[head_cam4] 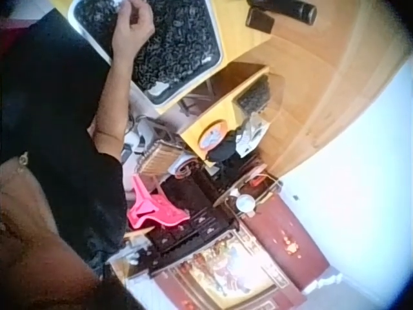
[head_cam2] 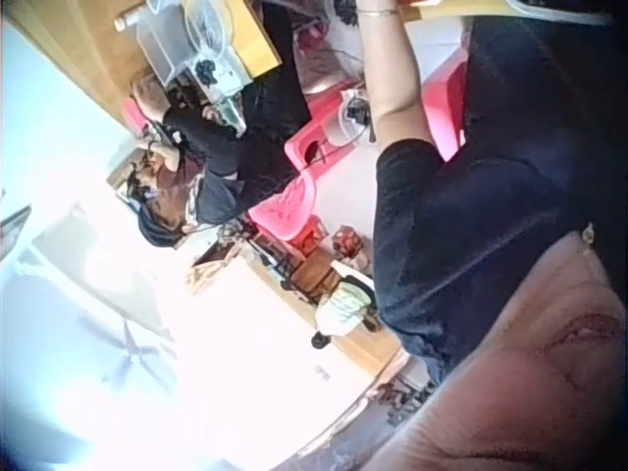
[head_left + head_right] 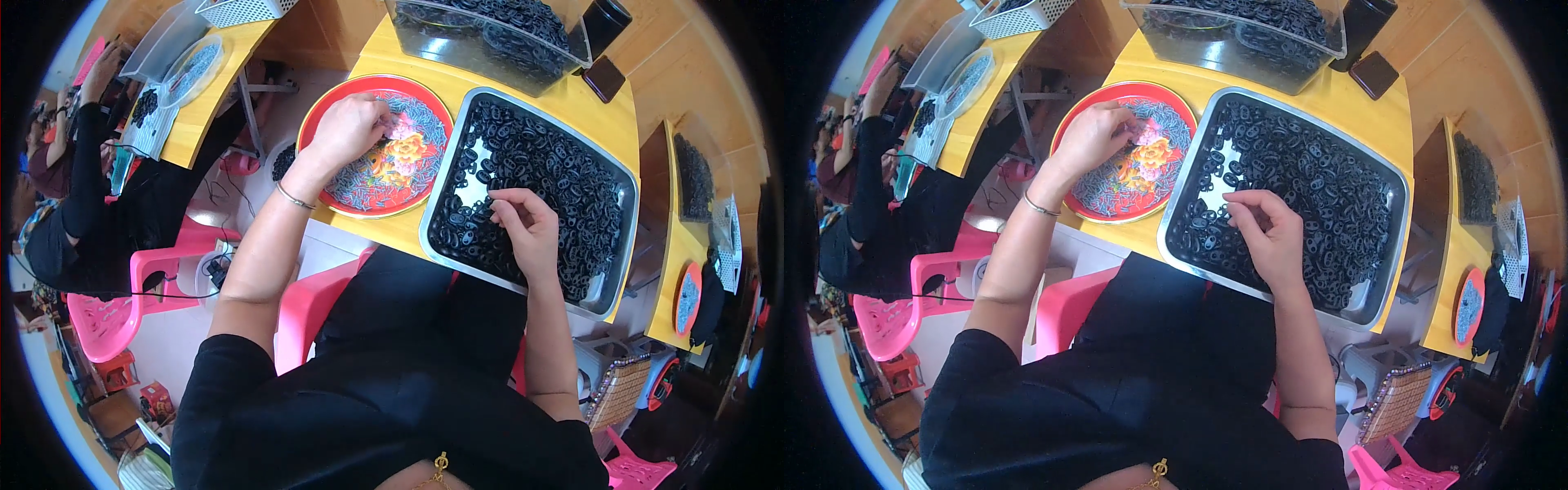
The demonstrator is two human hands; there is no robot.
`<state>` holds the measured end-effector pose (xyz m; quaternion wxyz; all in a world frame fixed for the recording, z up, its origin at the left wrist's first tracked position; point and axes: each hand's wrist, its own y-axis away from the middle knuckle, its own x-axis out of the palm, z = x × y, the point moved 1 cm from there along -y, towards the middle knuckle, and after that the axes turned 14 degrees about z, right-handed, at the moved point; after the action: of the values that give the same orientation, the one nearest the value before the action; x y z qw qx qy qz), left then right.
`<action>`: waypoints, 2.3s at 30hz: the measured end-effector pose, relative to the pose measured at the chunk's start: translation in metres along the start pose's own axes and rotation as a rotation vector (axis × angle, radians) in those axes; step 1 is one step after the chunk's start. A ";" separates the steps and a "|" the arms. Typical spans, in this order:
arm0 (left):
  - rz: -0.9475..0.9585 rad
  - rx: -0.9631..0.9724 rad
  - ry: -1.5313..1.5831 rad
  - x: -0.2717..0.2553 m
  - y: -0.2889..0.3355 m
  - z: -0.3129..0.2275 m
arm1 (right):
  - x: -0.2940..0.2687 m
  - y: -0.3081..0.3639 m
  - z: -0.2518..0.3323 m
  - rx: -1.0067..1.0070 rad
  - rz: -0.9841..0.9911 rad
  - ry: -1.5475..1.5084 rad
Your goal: The person assembles plastic cord locks by picking small pins from a round tray and plastic toggle pieces from a metal tray, then inserting the pins into the toggle pieces by hand.
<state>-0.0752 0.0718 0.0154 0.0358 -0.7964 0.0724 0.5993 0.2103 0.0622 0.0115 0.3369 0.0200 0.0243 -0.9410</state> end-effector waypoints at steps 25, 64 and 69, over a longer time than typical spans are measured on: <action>-0.162 0.028 -0.044 0.020 -0.024 -0.025 | -0.002 0.000 0.000 -0.019 -0.021 0.068; -0.017 0.129 1.526 0.030 0.014 -0.095 | 0.000 -0.070 -0.001 0.176 0.214 1.082; -0.042 0.239 1.520 0.034 0.019 -0.105 | -0.007 -0.045 0.013 0.118 0.163 0.810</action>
<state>0.0305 0.0359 0.0129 0.0734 -0.9813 0.1264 -0.1254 0.1869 0.1009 0.0266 0.3716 0.4096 0.0994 -0.8272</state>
